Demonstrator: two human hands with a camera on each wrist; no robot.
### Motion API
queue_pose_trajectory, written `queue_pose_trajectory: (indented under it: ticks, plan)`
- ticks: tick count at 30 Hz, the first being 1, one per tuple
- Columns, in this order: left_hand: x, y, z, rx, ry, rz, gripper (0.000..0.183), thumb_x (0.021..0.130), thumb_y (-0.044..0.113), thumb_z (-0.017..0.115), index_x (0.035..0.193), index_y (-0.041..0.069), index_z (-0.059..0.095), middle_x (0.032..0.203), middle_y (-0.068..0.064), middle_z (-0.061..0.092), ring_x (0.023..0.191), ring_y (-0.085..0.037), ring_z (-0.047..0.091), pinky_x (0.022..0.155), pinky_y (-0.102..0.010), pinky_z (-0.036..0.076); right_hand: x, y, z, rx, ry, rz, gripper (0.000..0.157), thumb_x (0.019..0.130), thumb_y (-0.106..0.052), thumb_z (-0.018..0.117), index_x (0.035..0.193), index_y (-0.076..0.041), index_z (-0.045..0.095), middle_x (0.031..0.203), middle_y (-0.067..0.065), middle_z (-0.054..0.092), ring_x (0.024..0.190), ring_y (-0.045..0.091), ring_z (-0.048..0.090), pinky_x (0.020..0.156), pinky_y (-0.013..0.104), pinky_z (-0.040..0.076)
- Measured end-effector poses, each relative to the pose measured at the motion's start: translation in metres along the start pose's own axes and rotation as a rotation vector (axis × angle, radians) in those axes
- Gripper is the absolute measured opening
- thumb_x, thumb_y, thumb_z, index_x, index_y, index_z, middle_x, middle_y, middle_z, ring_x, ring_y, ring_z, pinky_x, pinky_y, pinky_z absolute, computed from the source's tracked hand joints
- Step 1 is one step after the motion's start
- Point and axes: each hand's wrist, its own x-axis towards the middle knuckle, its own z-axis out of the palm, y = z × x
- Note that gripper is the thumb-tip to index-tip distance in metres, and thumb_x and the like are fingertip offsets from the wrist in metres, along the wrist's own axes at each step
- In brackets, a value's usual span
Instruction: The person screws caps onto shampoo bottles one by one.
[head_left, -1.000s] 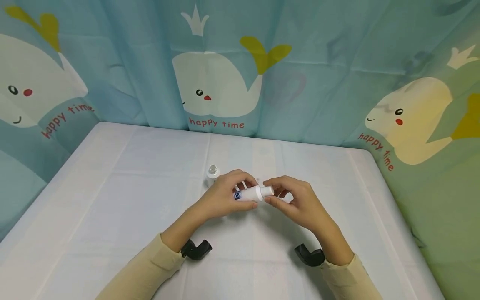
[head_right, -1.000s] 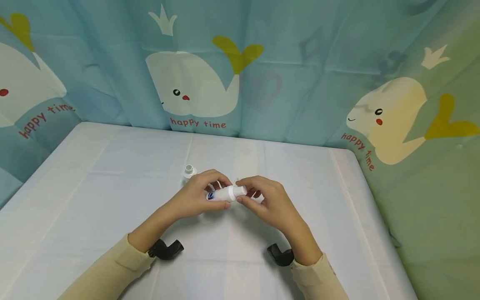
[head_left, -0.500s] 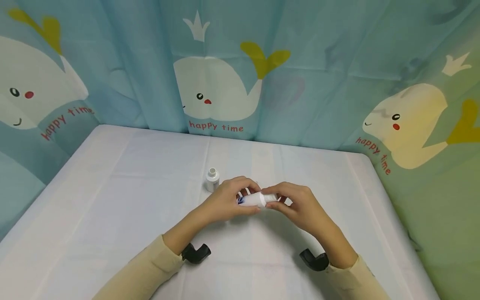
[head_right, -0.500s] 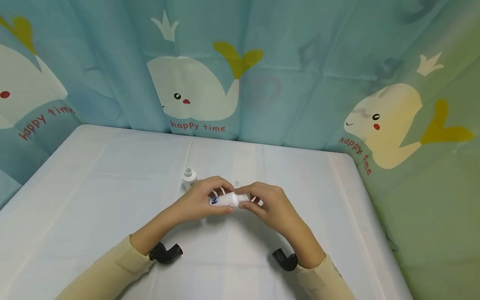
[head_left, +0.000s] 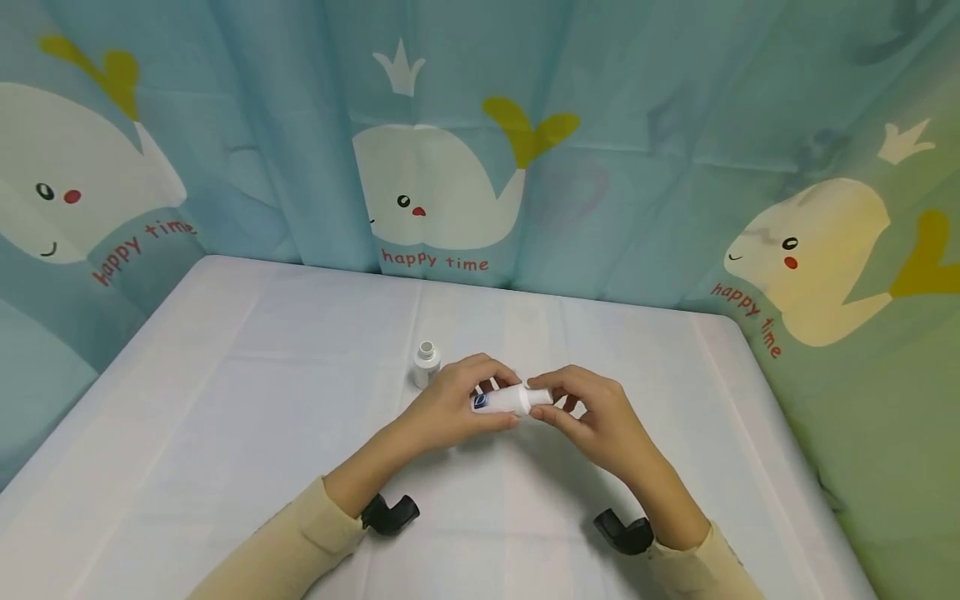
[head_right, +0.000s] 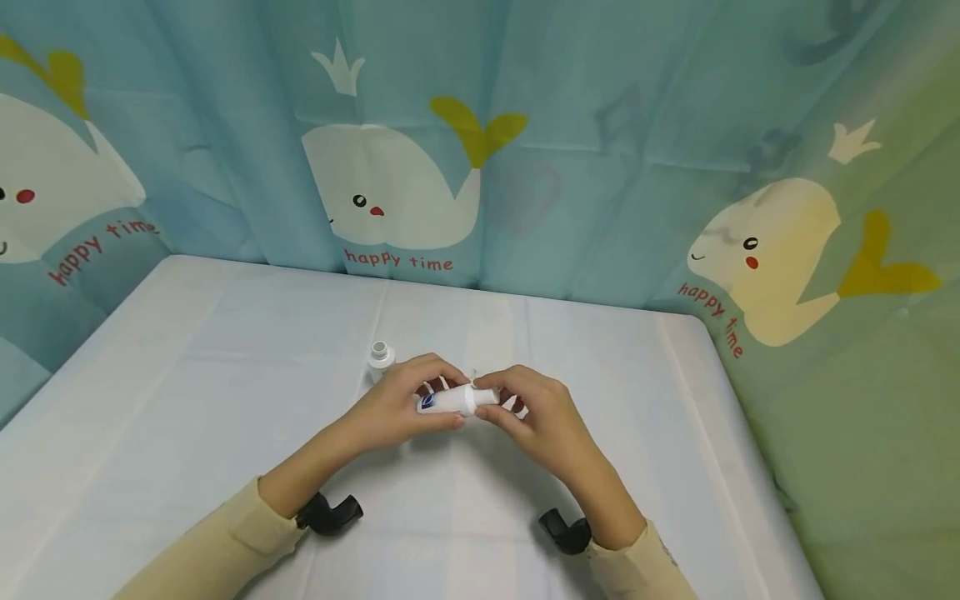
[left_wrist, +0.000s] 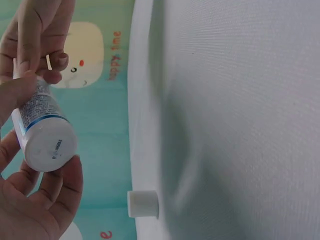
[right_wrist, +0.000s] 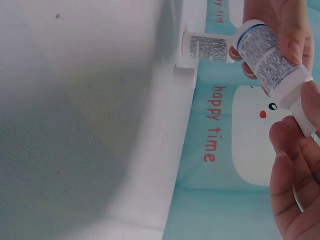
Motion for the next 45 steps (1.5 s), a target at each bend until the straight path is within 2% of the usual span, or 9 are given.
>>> queue_pose_trajectory:
  ticks: [5, 9, 17, 21, 26, 31, 37, 41, 45]
  plan:
    - [0.000, 0.001, 0.003, -0.039, 0.011, 0.002, 0.032, 0.082, 0.027, 0.082, 0.110, 0.021, 0.069, 0.104, 0.010, 0.064, 0.086, -0.008, 0.058, 0.071, -0.026, 0.052, -0.002, 0.001, -0.002, -0.030, 0.050, -0.011, 0.034, 0.078, -0.009, 0.083, 0.109, -0.011, 0.072, 0.087, -0.006, 0.070, 0.071, 0.004, 0.059, 0.065, 0.016, 0.050]
    - [0.002, 0.004, 0.007, -0.058, 0.037, -0.016, 0.031, 0.083, 0.030, 0.082, 0.110, 0.024, 0.068, 0.102, 0.011, 0.063, 0.087, -0.008, 0.057, 0.071, -0.027, 0.051, -0.003, 0.001, -0.002, -0.010, 0.077, 0.020, 0.033, 0.078, -0.006, 0.081, 0.110, -0.011, 0.071, 0.084, -0.007, 0.069, 0.069, 0.004, 0.058, 0.062, 0.018, 0.050]
    - [0.013, 0.008, 0.011, -0.096, 0.119, -0.065, 0.035, 0.081, 0.031, 0.083, 0.109, 0.025, 0.064, 0.103, 0.013, 0.062, 0.089, -0.008, 0.060, 0.076, -0.030, 0.052, -0.002, 0.000, -0.003, 0.145, 0.112, 0.157, 0.064, 0.086, -0.001, 0.076, 0.142, -0.015, 0.049, 0.102, 0.000, 0.072, 0.084, 0.011, 0.068, 0.071, 0.027, 0.056]
    - [0.025, 0.007, 0.015, -0.152, 0.128, -0.114, 0.037, 0.084, 0.030, 0.080, 0.114, 0.021, 0.061, 0.109, 0.010, 0.063, 0.095, -0.011, 0.063, 0.080, -0.032, 0.052, -0.003, 0.007, -0.003, 0.199, 0.092, 0.259, 0.046, 0.090, -0.003, 0.071, 0.132, -0.014, 0.057, 0.106, 0.003, 0.072, 0.089, 0.014, 0.068, 0.074, 0.029, 0.056]
    - [0.044, 0.003, 0.027, -0.169, 0.075, -0.151, 0.042, 0.087, 0.024, 0.079, 0.122, 0.017, 0.057, 0.115, 0.005, 0.063, 0.103, -0.016, 0.065, 0.088, -0.037, 0.054, -0.007, 0.023, -0.007, 0.300, 0.077, 0.334, 0.024, 0.097, -0.004, 0.063, 0.120, -0.007, 0.063, 0.106, 0.010, 0.070, 0.088, 0.021, 0.069, 0.072, 0.028, 0.057]
    - [0.063, -0.001, 0.046, -0.157, 0.037, -0.157, 0.041, 0.086, 0.020, 0.080, 0.120, 0.016, 0.058, 0.118, 0.003, 0.063, 0.106, -0.017, 0.066, 0.088, -0.037, 0.056, -0.010, 0.037, -0.011, 0.272, 0.113, 0.378, 0.024, 0.096, -0.011, 0.067, 0.119, -0.007, 0.064, 0.107, 0.011, 0.068, 0.086, 0.018, 0.069, 0.072, 0.028, 0.058]
    - [0.081, -0.009, 0.068, -0.202, 0.059, -0.185, 0.040, 0.083, 0.018, 0.082, 0.116, 0.014, 0.060, 0.116, 0.001, 0.065, 0.105, -0.017, 0.068, 0.085, -0.029, 0.057, -0.016, 0.055, -0.014, 0.234, 0.125, 0.451, 0.027, 0.095, -0.011, 0.068, 0.120, -0.003, 0.063, 0.109, 0.016, 0.066, 0.086, 0.020, 0.070, 0.071, 0.026, 0.059]
    - [0.085, -0.011, 0.077, -0.261, 0.077, -0.213, 0.040, 0.082, 0.018, 0.084, 0.114, 0.012, 0.061, 0.115, 0.000, 0.067, 0.103, -0.018, 0.069, 0.086, -0.028, 0.056, -0.018, 0.061, -0.017, 0.190, 0.117, 0.482, 0.028, 0.095, -0.011, 0.068, 0.121, -0.003, 0.062, 0.110, 0.017, 0.066, 0.088, 0.027, 0.069, 0.071, 0.025, 0.057]
    - [0.085, -0.011, 0.081, -0.290, 0.081, -0.242, 0.040, 0.081, 0.015, 0.084, 0.114, 0.011, 0.061, 0.115, -0.001, 0.067, 0.104, -0.018, 0.069, 0.086, -0.027, 0.056, -0.018, 0.059, -0.019, 0.141, 0.101, 0.494, 0.028, 0.095, -0.014, 0.069, 0.121, -0.005, 0.063, 0.109, 0.014, 0.067, 0.090, 0.025, 0.067, 0.072, 0.023, 0.054]
